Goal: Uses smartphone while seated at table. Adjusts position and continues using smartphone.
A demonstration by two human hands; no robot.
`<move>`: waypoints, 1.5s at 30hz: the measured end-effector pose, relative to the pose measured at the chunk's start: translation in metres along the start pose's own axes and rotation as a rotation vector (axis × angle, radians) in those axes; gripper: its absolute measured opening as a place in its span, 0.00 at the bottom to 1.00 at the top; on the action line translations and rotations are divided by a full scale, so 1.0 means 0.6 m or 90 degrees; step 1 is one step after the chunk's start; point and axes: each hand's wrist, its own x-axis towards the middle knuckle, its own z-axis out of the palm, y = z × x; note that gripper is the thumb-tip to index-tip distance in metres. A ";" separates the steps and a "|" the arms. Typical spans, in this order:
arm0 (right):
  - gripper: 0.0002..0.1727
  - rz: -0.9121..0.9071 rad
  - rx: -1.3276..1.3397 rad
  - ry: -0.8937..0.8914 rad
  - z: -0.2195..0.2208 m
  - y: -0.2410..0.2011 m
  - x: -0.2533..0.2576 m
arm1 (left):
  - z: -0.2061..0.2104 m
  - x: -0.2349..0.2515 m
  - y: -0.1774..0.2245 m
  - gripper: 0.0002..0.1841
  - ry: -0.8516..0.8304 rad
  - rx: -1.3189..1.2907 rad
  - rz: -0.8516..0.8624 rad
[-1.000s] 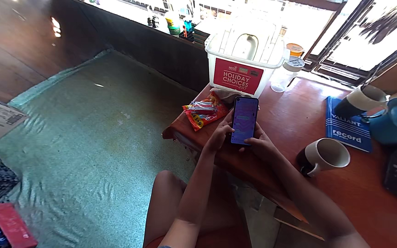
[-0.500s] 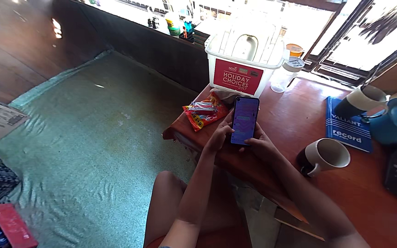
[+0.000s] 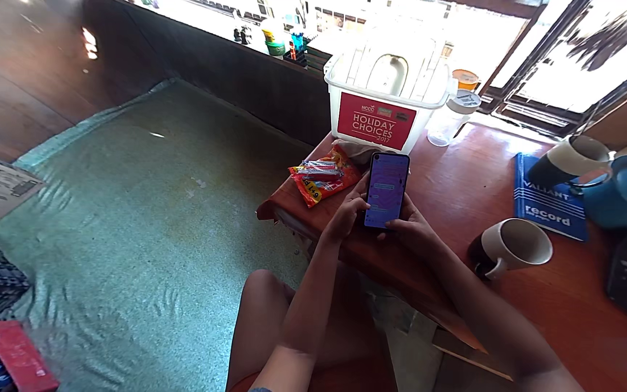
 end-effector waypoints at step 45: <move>0.40 0.005 0.033 -0.013 -0.007 0.004 0.002 | 0.000 0.000 0.000 0.42 0.005 0.007 -0.006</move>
